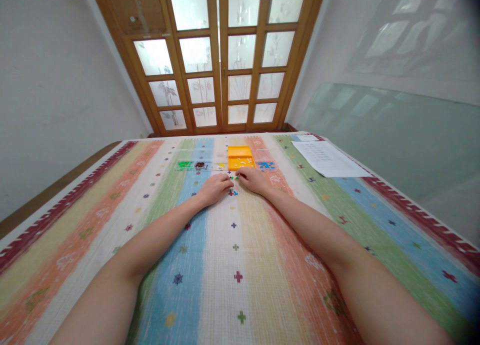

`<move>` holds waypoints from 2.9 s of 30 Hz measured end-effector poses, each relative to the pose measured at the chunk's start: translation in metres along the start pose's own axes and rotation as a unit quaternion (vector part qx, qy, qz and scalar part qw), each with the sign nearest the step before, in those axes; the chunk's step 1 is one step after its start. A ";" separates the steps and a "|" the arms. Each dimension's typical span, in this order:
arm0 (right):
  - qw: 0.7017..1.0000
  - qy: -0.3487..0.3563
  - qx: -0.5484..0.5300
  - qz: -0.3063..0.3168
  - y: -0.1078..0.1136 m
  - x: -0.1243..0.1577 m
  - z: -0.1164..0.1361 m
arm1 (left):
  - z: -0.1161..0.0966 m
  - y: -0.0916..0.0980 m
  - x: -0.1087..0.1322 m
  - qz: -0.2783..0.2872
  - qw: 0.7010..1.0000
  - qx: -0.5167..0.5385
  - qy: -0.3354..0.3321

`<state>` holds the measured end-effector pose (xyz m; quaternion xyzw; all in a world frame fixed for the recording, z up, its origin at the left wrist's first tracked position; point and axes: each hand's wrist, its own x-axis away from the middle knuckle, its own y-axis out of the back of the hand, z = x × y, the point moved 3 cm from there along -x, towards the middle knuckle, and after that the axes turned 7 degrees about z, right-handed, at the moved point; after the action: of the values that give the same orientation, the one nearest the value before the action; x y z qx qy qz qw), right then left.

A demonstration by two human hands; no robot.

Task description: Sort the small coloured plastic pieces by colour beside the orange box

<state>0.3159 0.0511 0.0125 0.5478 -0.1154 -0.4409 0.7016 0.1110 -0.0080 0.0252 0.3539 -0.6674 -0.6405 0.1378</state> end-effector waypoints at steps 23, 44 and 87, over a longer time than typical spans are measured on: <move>1.000 0.006 0.004 -0.008 -0.004 -0.002 -0.005 | 0.003 -0.002 0.001 0.030 0.998 0.051 -0.020; 1.000 0.002 0.007 0.004 -0.005 -0.001 -0.004 | 0.027 0.009 0.001 -0.171 0.953 0.224 0.114; 0.987 0.134 0.087 -0.014 0.010 0.006 0.042 | 0.011 -0.010 -0.009 -0.191 0.847 0.463 0.176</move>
<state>0.2978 0.0188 0.0352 0.6624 -0.0504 -0.3619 0.6541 0.1134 0.0065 0.0168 0.6042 -0.7702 -0.1977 -0.0519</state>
